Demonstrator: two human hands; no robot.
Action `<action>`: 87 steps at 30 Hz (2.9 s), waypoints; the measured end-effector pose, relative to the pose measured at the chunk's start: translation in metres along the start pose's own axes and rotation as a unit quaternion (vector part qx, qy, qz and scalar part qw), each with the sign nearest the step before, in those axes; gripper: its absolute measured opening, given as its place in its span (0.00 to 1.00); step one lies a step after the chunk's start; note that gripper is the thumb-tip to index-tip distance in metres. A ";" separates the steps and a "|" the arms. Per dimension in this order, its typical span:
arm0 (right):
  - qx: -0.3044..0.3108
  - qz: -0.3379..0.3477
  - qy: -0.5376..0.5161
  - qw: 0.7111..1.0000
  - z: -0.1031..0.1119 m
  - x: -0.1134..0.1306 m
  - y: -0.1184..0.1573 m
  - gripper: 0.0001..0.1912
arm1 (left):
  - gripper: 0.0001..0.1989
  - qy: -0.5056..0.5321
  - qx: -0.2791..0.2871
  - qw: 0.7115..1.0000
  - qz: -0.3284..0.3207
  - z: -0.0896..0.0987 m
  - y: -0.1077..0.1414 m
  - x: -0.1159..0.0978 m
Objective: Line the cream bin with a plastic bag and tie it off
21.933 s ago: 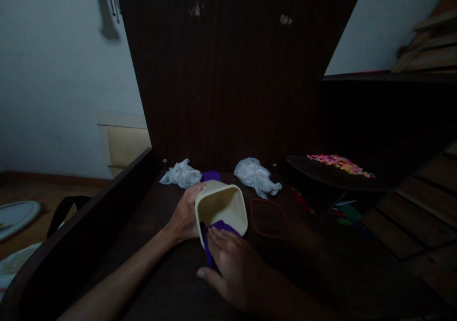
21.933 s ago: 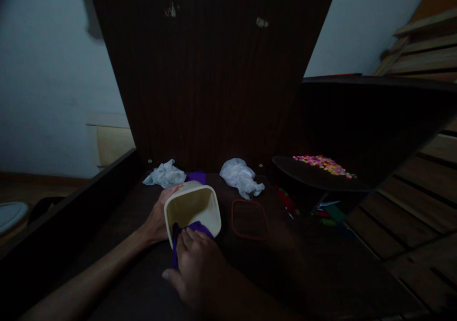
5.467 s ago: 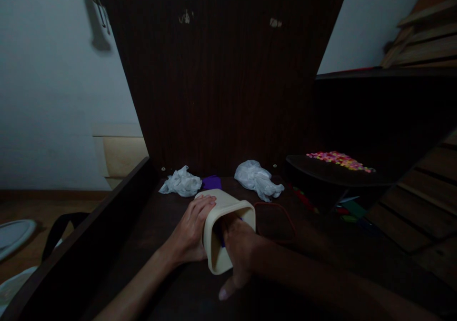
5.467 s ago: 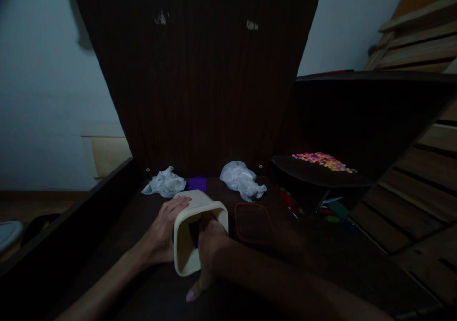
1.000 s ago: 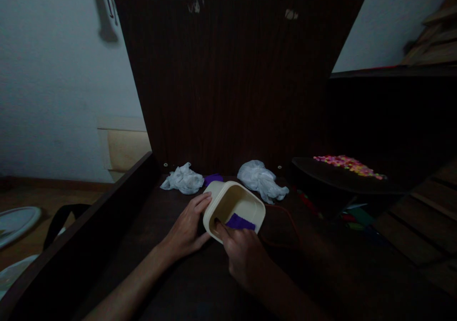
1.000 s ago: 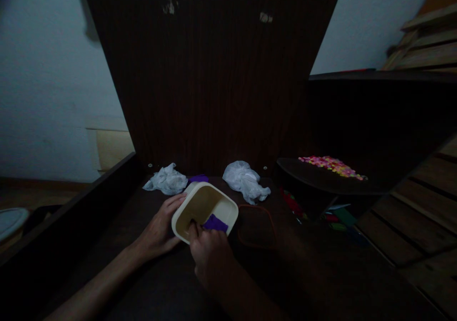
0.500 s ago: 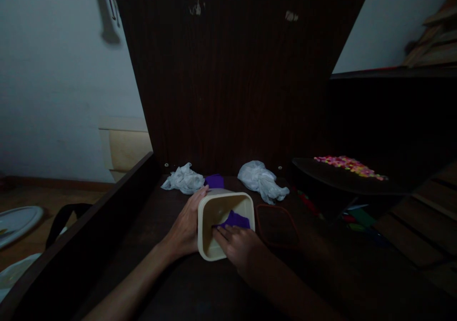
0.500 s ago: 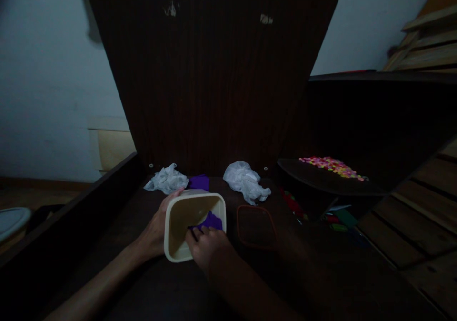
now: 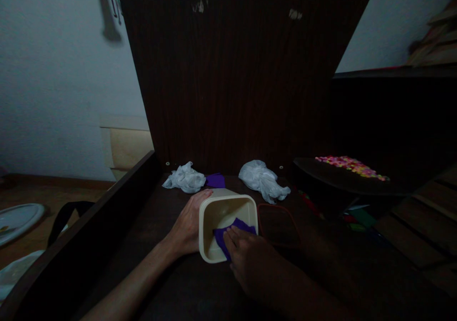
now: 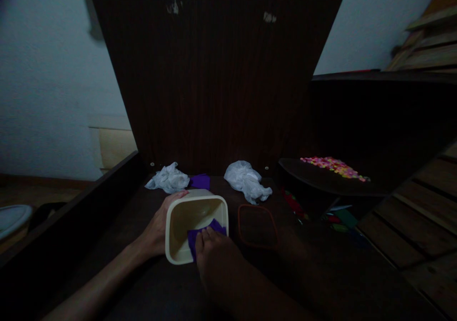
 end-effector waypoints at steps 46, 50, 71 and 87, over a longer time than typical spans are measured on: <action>0.119 0.030 -0.181 0.976 0.030 0.018 0.014 0.54 | 0.45 -0.017 -0.022 0.998 -0.053 -0.002 0.001 -0.002; 0.131 -0.032 -0.114 0.984 0.034 0.009 0.024 0.49 | 0.47 -0.026 -0.015 0.998 -0.051 -0.001 -0.002 -0.005; 0.063 -0.074 -0.441 0.892 0.036 0.029 -0.020 0.39 | 0.44 -0.019 -0.034 0.999 -0.011 -0.002 -0.002 -0.008; 0.040 0.014 -0.037 0.998 0.011 -0.001 0.048 0.42 | 0.51 -0.016 0.018 0.999 -0.032 0.002 -0.009 -0.014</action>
Point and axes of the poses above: each hand's wrist, its own y-axis away from the middle knuckle, its own z-axis out of the back of the hand, x = y × z, the point moved 4 cm from there along -y, towards the middle knuckle, and after that the axes turned 7 degrees about -z, right-handed, at the moved point
